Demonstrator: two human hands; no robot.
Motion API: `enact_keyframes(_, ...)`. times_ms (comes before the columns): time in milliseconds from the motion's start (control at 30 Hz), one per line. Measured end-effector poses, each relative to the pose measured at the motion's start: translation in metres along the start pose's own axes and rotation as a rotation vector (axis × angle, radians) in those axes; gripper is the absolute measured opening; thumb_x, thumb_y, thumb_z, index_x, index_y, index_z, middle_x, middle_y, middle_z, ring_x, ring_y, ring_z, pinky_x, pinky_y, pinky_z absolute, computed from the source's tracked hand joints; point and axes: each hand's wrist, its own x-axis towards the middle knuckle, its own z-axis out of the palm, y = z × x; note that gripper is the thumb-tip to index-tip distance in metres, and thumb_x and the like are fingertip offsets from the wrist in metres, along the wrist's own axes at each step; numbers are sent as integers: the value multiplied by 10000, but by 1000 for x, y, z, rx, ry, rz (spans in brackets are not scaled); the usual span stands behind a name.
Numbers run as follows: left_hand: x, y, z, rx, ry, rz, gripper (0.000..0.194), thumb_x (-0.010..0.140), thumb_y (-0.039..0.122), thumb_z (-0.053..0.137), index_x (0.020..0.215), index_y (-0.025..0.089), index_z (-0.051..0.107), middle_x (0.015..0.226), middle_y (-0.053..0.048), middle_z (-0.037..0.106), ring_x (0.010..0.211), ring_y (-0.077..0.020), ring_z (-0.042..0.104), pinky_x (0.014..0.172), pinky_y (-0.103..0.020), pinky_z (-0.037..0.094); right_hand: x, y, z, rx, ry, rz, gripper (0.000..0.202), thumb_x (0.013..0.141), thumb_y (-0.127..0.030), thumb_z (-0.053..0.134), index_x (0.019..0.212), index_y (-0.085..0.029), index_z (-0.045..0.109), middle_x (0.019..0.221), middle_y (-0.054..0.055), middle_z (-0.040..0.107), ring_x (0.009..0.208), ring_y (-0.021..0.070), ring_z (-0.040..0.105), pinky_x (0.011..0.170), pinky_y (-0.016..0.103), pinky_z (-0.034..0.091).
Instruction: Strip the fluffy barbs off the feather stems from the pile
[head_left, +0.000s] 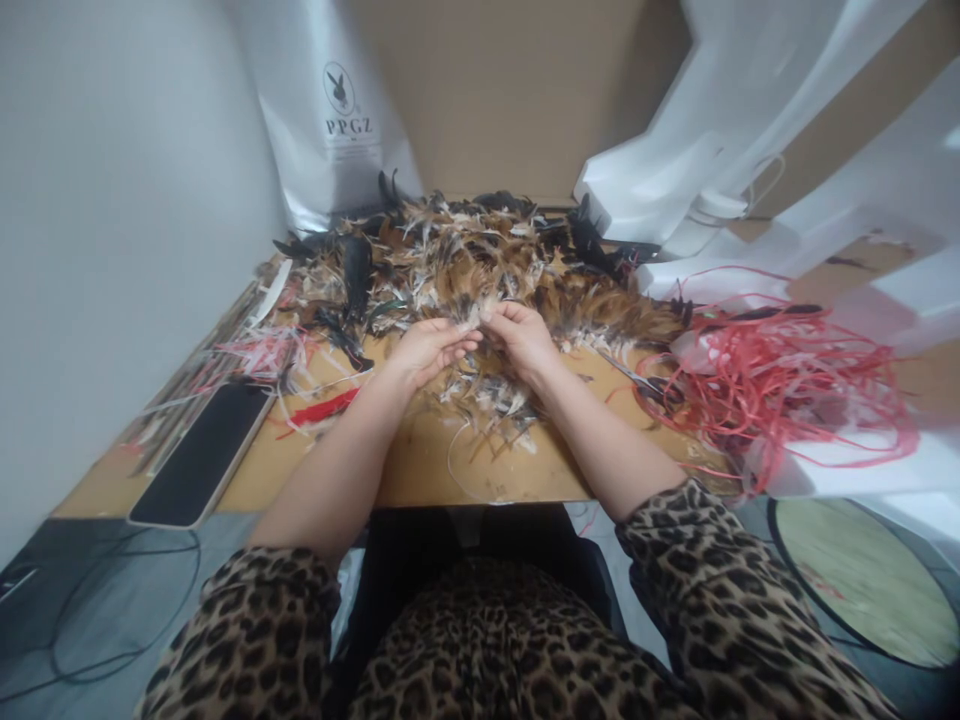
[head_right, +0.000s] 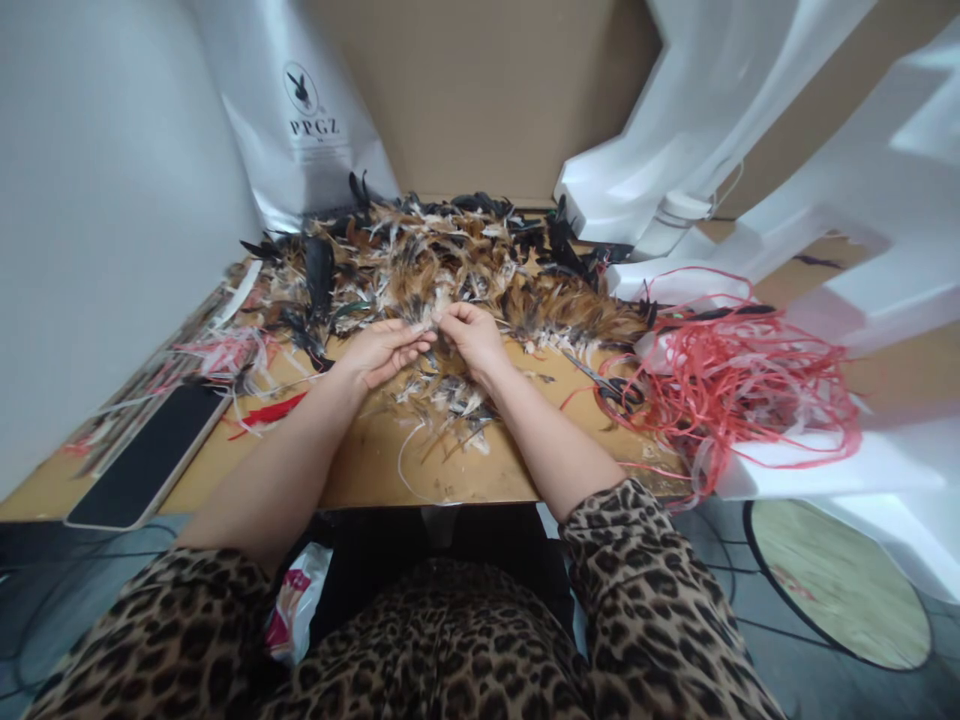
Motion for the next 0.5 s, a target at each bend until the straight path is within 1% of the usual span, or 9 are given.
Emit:
enact_keyframes(100,-2,0,3,18,0,-9,75,700,125,649,684,60,614,727,-108,681,566,-77,621,505,-128,467,-2,0,2,-38,19,-13,313,568,-408,702,631,-159,522,496,-60,466,435,42,346,442,195,267)
enact_keyframes(233,-3,0,5,42,4,2,92,678,132,671,685,53,624,657,-88,663,534,-71,609,499,-125,467,-1,4,3,-69,34,-51,283,587,-392,682,638,-160,528,525,-55,481,458,46,362,460,196,284)
enact_keyframes(367,-3,-1,6,78,17,14,116,654,147,693,666,56,622,614,-75,646,499,-63,590,497,-129,467,1,10,4,-87,43,-45,269,597,-389,665,650,-167,524,538,-57,478,476,49,369,470,193,292)
enact_keyframes(500,-3,-1,6,132,32,38,140,639,169,707,648,62,618,587,-65,635,478,-61,576,486,-137,462,0,10,5,-80,28,-49,260,601,-375,665,646,-167,515,533,-59,473,468,47,369,470,192,294)
